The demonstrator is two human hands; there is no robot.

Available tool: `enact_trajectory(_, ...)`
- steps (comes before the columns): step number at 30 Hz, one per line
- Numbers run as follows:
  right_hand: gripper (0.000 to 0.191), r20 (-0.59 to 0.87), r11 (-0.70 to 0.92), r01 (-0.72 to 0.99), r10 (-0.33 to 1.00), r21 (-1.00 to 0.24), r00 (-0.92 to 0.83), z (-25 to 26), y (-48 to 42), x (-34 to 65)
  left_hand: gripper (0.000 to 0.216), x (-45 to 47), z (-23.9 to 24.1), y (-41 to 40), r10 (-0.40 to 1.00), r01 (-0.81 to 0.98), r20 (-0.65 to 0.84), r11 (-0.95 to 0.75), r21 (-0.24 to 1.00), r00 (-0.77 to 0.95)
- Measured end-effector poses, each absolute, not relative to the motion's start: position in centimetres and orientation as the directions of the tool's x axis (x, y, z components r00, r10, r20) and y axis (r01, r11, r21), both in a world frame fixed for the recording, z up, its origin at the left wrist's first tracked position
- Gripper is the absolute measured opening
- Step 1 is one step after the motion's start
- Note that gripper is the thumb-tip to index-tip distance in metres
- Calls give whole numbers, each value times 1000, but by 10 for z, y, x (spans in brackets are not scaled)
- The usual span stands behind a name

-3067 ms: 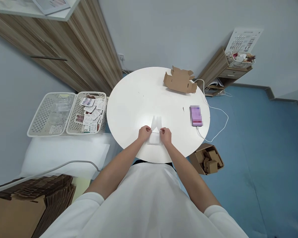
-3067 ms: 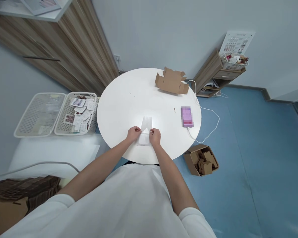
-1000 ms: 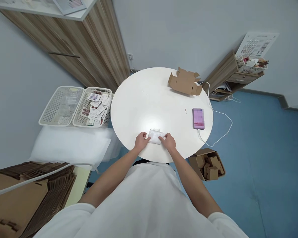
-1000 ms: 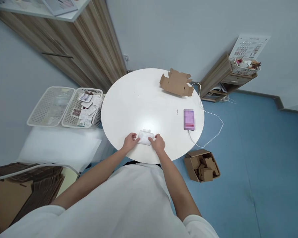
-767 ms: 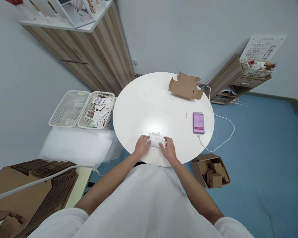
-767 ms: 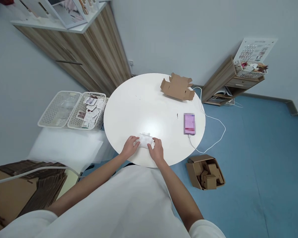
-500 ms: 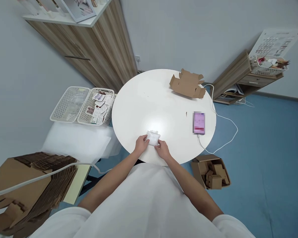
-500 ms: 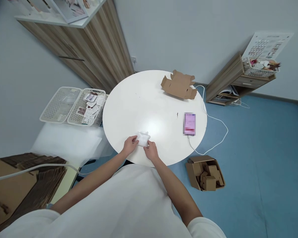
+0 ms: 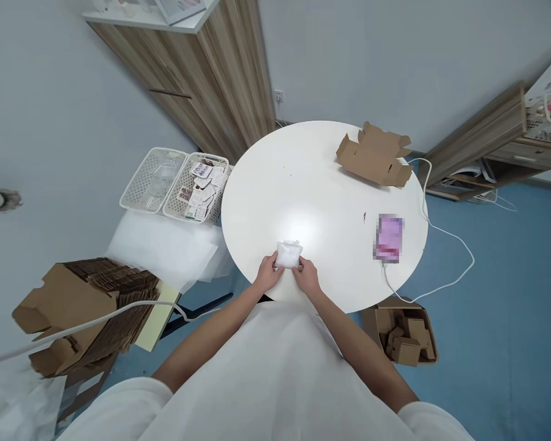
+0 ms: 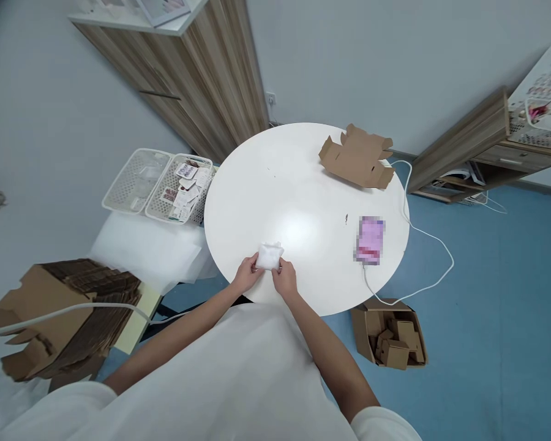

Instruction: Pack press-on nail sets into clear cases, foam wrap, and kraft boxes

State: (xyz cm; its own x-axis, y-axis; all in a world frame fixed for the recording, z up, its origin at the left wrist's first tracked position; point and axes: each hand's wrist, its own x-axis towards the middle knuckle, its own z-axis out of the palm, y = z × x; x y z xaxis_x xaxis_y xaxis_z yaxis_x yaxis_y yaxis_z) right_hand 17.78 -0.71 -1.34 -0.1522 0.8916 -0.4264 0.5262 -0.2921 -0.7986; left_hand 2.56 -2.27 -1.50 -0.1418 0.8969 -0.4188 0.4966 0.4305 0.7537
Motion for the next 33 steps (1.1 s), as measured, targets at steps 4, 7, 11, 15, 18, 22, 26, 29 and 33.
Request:
enact_trajectory(4,24,-431,-297,496,885,-816,-179,-11,4,159,53,14,-14,-18,896,455,-392,443,773,-207)
enact_trajectory(7,35,-425,-314,447,889,-837,-171,-8,15,137,53,-3,-16,-8,886,405,-384,461,789,-260)
enact_trajectory(11,55,-471,-389,390,871,-835,-140,-5,33,101,51,-37,-20,11,864,310,-393,485,818,-315)
enact_trajectory(15,56,-509,-434,365,850,-824,-138,-5,57,62,50,-74,-25,33,843,227,-390,490,842,-371)
enact_trajectory(18,58,-514,-458,302,846,-836,-140,-8,78,32,50,-100,-28,49,849,170,-370,456,874,-378)
enact_trajectory(22,62,-526,-494,204,836,-845,-152,-9,104,-2,56,-128,-30,71,868,121,-327,396,910,-373)
enact_trajectory(26,65,-520,-501,141,838,-854,-166,-8,122,-26,63,-145,-30,85,893,107,-290,344,933,-343)
enact_trajectory(29,67,-519,-501,144,840,-853,-157,-8,127,-34,66,-150,-30,86,904,121,-273,327,937,-330)
enact_trajectory(33,70,-518,-494,177,846,-851,-129,-6,123,-32,71,-151,-30,79,917,150,-249,306,940,-312)
